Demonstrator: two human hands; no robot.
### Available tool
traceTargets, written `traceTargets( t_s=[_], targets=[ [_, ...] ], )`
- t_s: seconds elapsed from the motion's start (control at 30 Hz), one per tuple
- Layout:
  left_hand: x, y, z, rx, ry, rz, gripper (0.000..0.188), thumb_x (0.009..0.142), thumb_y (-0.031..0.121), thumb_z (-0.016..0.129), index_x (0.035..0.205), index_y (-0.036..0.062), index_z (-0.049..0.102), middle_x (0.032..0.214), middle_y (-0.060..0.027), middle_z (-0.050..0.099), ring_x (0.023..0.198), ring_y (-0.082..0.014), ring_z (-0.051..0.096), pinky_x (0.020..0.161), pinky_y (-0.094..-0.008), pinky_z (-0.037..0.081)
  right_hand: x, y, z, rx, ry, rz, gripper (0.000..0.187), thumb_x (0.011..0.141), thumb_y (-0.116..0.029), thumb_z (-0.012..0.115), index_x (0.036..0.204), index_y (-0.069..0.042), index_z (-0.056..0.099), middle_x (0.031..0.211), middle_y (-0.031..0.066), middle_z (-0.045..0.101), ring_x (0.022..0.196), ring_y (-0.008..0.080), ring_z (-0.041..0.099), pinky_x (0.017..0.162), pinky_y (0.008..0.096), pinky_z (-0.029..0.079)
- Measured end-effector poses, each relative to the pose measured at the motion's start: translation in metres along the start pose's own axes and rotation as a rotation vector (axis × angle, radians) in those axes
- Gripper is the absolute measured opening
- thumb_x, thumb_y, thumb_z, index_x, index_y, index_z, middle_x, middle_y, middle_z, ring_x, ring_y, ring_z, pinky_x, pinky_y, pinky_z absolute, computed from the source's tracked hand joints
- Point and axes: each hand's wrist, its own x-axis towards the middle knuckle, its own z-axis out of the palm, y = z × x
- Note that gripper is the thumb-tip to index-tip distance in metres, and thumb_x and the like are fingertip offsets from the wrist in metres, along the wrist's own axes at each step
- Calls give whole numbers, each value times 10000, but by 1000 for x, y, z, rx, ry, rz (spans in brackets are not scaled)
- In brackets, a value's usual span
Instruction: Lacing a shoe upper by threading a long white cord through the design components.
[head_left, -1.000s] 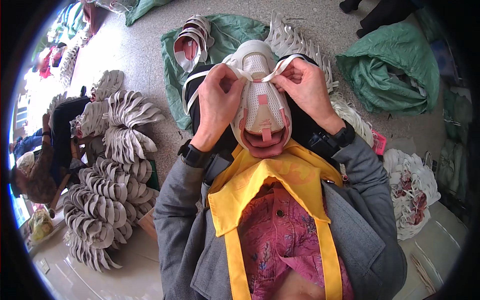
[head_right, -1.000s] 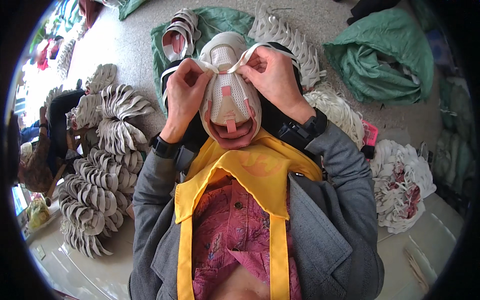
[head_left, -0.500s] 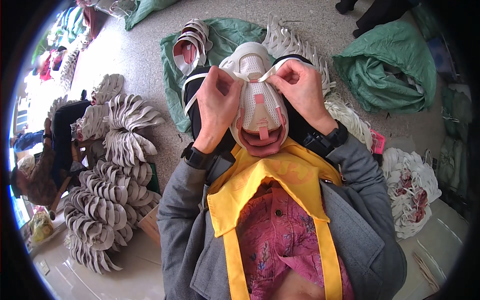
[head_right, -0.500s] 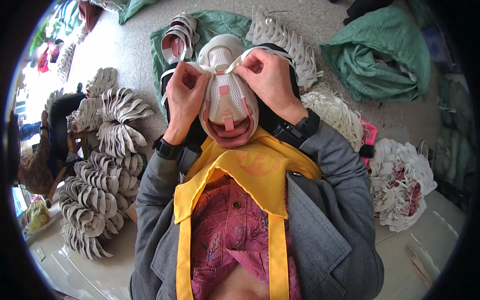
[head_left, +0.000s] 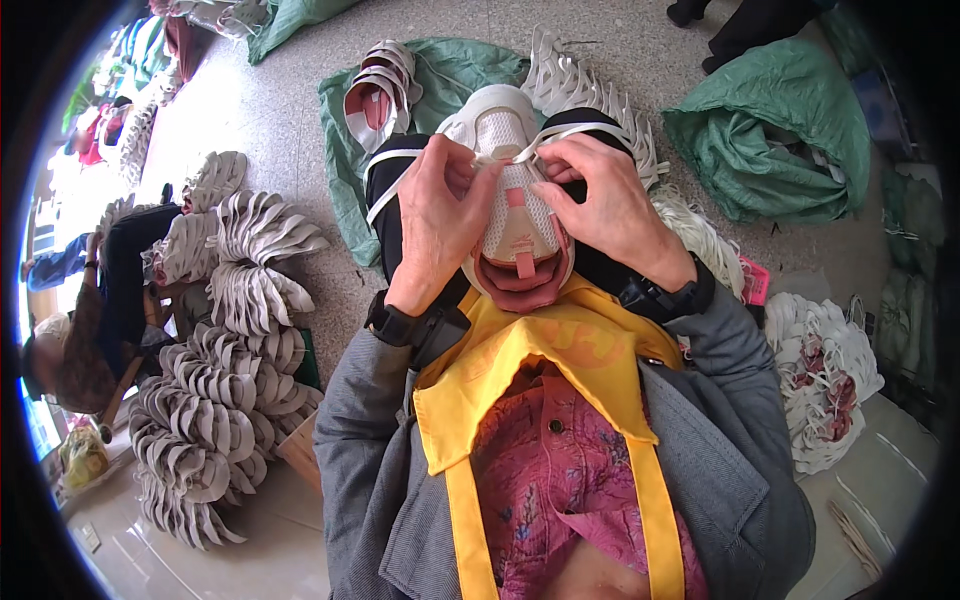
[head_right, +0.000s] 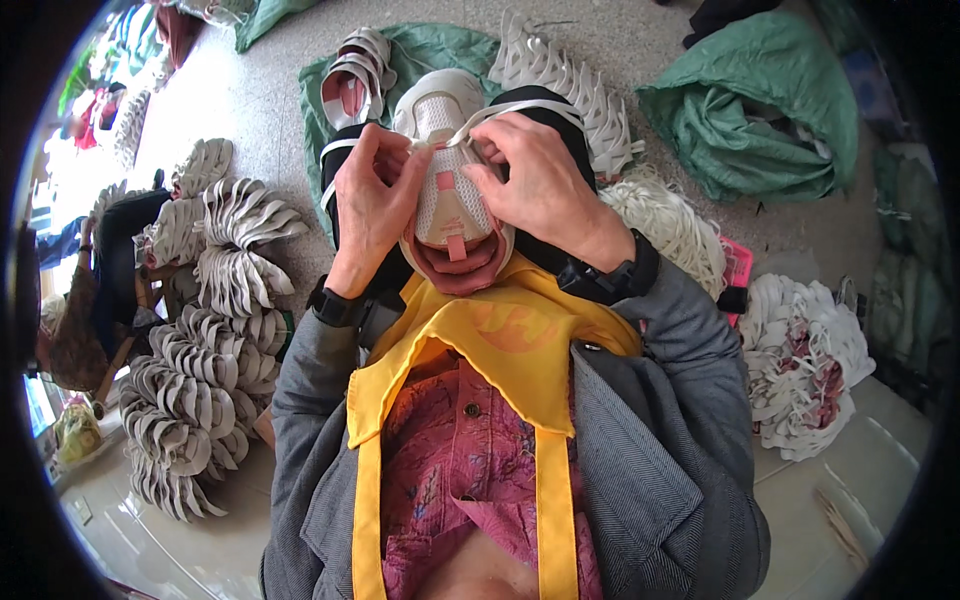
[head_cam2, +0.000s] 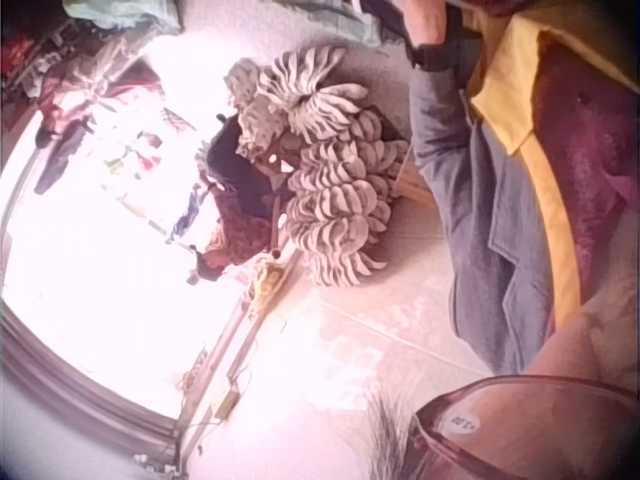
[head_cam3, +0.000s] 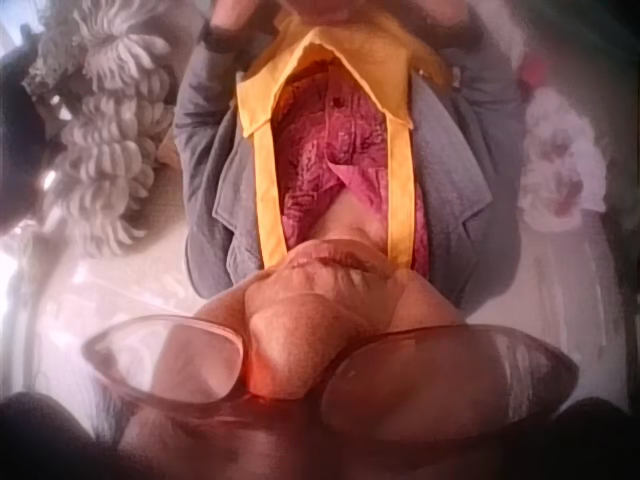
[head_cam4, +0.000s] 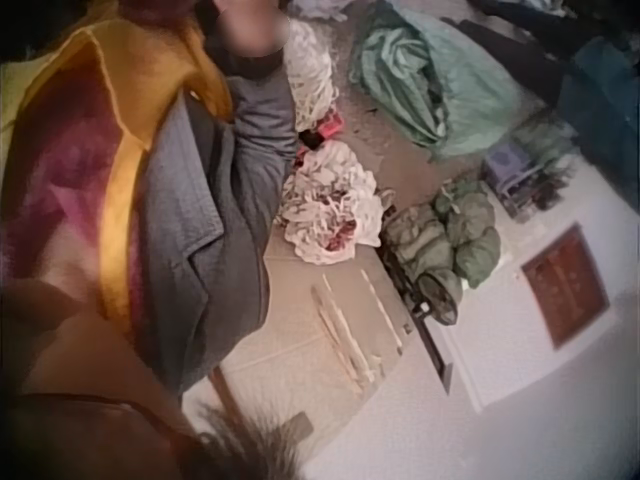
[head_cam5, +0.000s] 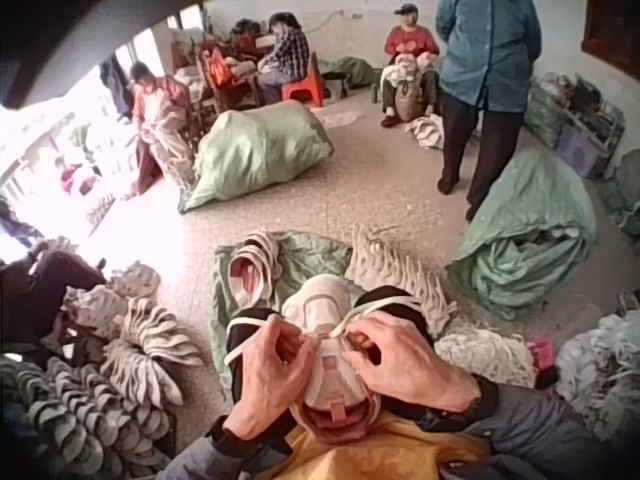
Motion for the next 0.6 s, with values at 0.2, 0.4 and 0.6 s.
traceTargets(
  t_s=[0.2,0.4,0.6],
  targets=[
    [5,17,10,277,-72,44,514,740,296,812,976,-34,496,893,-199,566,842,-377,588,751,-461,484,8,-8,-1,-319,-89,-61,280,769,-53,661,1009,78,600,974,238,640,907,410,643,804,473,530],
    [4,10,20,355,10,161,436,751,258,769,944,0,474,859,-178,552,818,-352,570,740,-438,465,12,9,9,-356,-30,-120,227,794,-8,627,1014,43,615,946,212,640,897,432,624,789,483,506],
    [5,6,19,325,-35,121,406,748,207,755,951,-2,472,880,-185,554,822,-353,571,744,-441,468,11,7,2,-224,-26,-95,148,814,-6,625,951,49,630,888,206,666,841,407,650,740,452,517]
  ],
)
